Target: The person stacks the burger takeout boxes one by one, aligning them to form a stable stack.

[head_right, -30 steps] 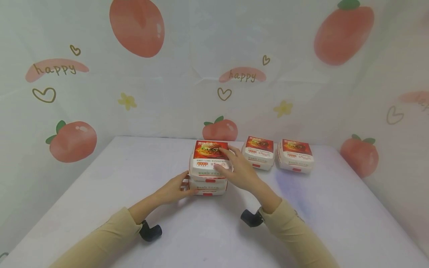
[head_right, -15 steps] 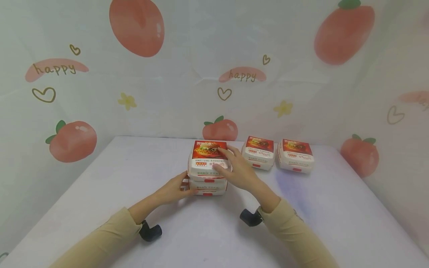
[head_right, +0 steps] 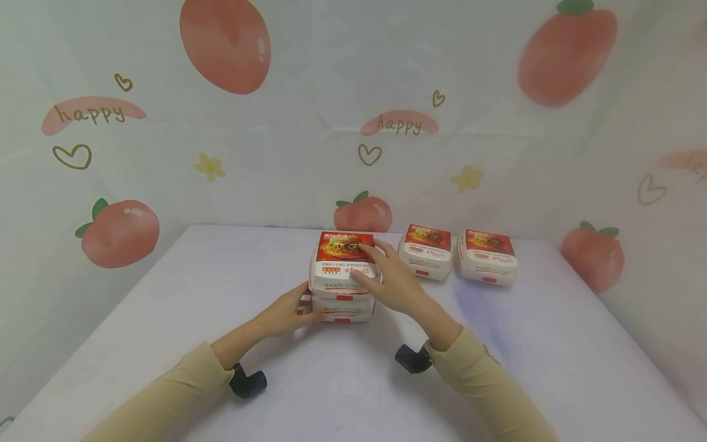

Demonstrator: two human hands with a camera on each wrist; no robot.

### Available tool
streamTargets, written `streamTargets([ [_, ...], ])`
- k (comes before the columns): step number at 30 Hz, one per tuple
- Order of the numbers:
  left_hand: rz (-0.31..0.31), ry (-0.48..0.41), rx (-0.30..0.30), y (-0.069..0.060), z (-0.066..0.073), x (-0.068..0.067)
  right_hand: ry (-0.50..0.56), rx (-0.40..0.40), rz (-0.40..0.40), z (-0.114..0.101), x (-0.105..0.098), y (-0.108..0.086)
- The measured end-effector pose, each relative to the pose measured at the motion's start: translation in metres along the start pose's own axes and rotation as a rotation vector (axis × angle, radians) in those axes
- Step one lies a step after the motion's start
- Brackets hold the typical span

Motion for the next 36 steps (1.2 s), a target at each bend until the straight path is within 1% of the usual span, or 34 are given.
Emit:
streamTargets([
  [8,-0.004,-0.014,0.009,0.001,-0.001,0.001,-0.004,0.007,-0.002,0.0,-0.001,0.0],
  [20,-0.002,0.008,0.037,0.0,0.0,-0.001,-0.01,-0.001,0.003,-0.001,-0.002,0.0],
  [24,0.002,0.015,0.038,-0.001,0.002,-0.002,-0.001,-0.008,0.007,-0.001,-0.002,0.0],
  [29,0.011,0.027,0.004,-0.002,0.002,-0.006,0.026,-0.006,0.004,-0.001,-0.004,-0.002],
  [33,0.021,0.065,-0.059,-0.004,0.001,-0.012,0.022,0.007,0.018,0.001,-0.007,-0.004],
  [36,0.038,0.078,-0.099,-0.006,0.004,-0.018,0.018,0.016,0.04,0.004,-0.01,-0.006],
])
Point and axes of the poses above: each hand's wrist, its own y-axis towards the middle knuckle, its own x-axis out of the palm, z = x × y, the point moved 3 cm from there along y, towards the middle knuckle, and after that the axes turned 9 degrees about -z, right-handed, at the moved point
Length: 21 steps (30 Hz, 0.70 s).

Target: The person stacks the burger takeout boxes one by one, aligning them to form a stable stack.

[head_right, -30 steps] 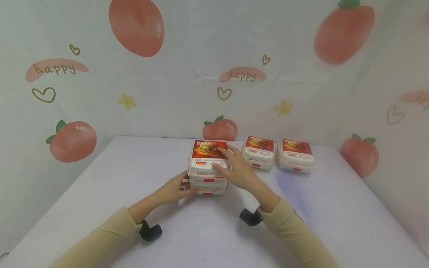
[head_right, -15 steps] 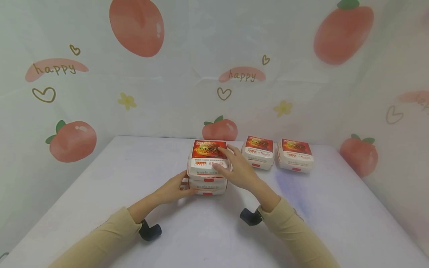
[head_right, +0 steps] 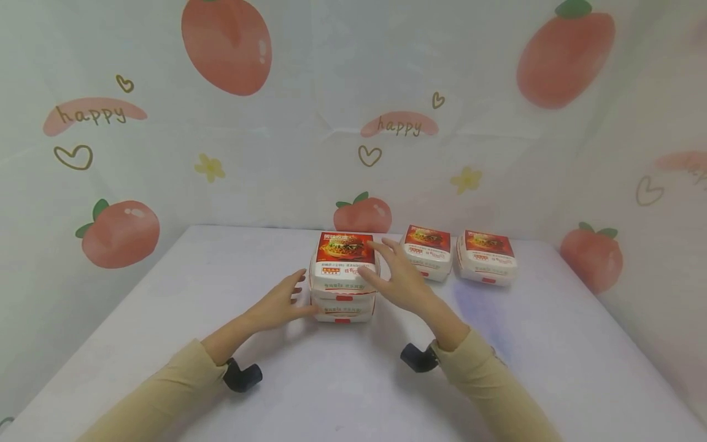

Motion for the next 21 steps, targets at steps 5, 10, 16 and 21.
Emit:
streamTargets([
  [5,0.025,-0.033,-0.002,-0.003,0.006,-0.01,0.031,0.007,0.028,0.008,-0.007,-0.004],
  [10,0.032,-0.064,0.043,-0.003,0.01,-0.012,0.042,0.003,0.076,0.016,-0.016,-0.01],
  [16,0.035,-0.096,0.087,-0.004,0.013,-0.011,0.037,0.027,0.127,0.029,-0.026,-0.017],
  [21,0.031,-0.114,0.124,-0.005,0.017,-0.01,0.027,0.057,0.157,0.039,-0.037,-0.026],
])
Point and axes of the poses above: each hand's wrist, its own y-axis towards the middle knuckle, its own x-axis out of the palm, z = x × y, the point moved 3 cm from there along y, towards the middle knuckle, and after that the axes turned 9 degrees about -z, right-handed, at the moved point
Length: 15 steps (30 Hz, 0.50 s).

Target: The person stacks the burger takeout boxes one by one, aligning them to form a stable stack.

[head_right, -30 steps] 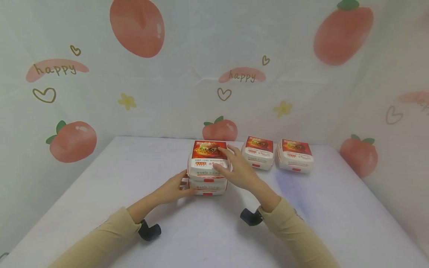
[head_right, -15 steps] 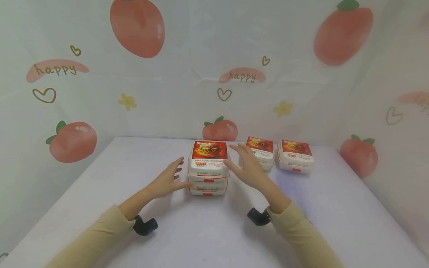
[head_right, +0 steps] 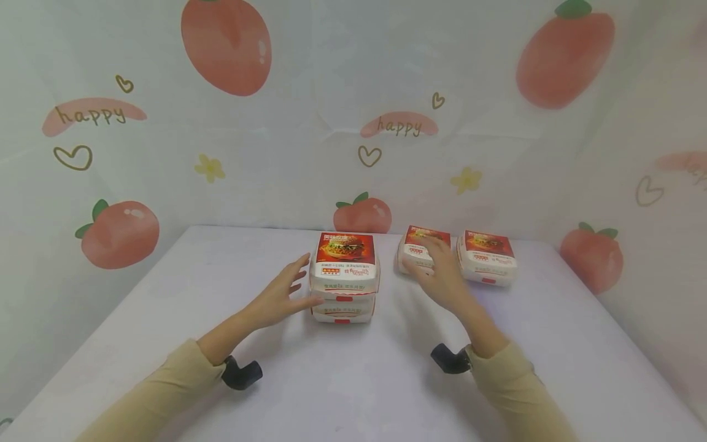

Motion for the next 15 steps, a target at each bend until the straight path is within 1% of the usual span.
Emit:
streamTargets([
  [5,0.0,-0.004,0.026,0.0,0.002,0.001,-0.021,0.021,0.035,0.009,-0.011,-0.005],
  [10,0.001,-0.008,0.02,0.001,0.001,0.003,0.003,0.068,0.07,0.022,-0.022,-0.011],
  [13,0.003,-0.011,0.014,0.001,0.001,0.003,0.012,0.079,0.099,0.031,-0.027,-0.014],
  [15,0.006,-0.005,0.019,0.001,0.001,0.003,0.007,0.085,0.123,0.036,-0.031,-0.016],
])
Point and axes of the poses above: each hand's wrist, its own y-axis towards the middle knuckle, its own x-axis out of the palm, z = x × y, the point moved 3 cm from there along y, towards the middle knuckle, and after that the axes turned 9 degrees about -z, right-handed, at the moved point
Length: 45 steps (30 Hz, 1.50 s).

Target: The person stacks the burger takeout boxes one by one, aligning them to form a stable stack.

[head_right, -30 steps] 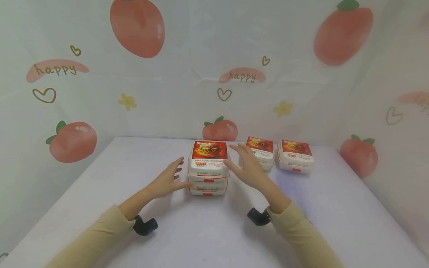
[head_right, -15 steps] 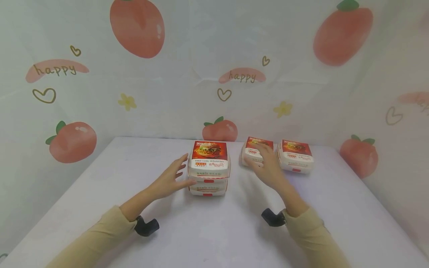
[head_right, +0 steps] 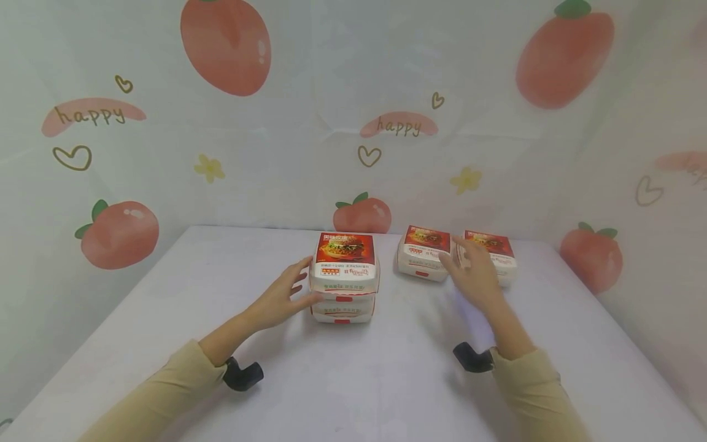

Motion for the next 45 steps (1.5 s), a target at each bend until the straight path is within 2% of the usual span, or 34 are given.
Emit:
streamTargets([
  [12,-0.003,0.01,-0.008,0.0,0.001,0.0,-0.021,0.169,0.123,0.049,-0.018,-0.004],
  [16,-0.002,0.015,-0.008,0.0,0.0,0.0,-0.047,0.24,0.137,0.068,-0.022,-0.006],
  [22,-0.002,0.019,-0.01,0.001,0.0,0.001,-0.068,0.349,0.115,0.095,-0.024,-0.006],
  [27,-0.002,0.02,-0.014,0.0,0.0,0.001,-0.032,0.401,0.047,0.119,-0.021,-0.003],
  [34,-0.001,0.013,-0.016,-0.001,0.002,0.001,0.004,0.333,-0.006,0.139,-0.017,0.002],
  [41,0.002,0.009,-0.025,0.0,0.0,0.001,0.005,0.345,-0.055,0.146,-0.016,0.006],
  [45,0.003,0.007,-0.03,0.001,-0.001,0.001,-0.011,0.312,-0.066,0.149,-0.015,0.01],
])
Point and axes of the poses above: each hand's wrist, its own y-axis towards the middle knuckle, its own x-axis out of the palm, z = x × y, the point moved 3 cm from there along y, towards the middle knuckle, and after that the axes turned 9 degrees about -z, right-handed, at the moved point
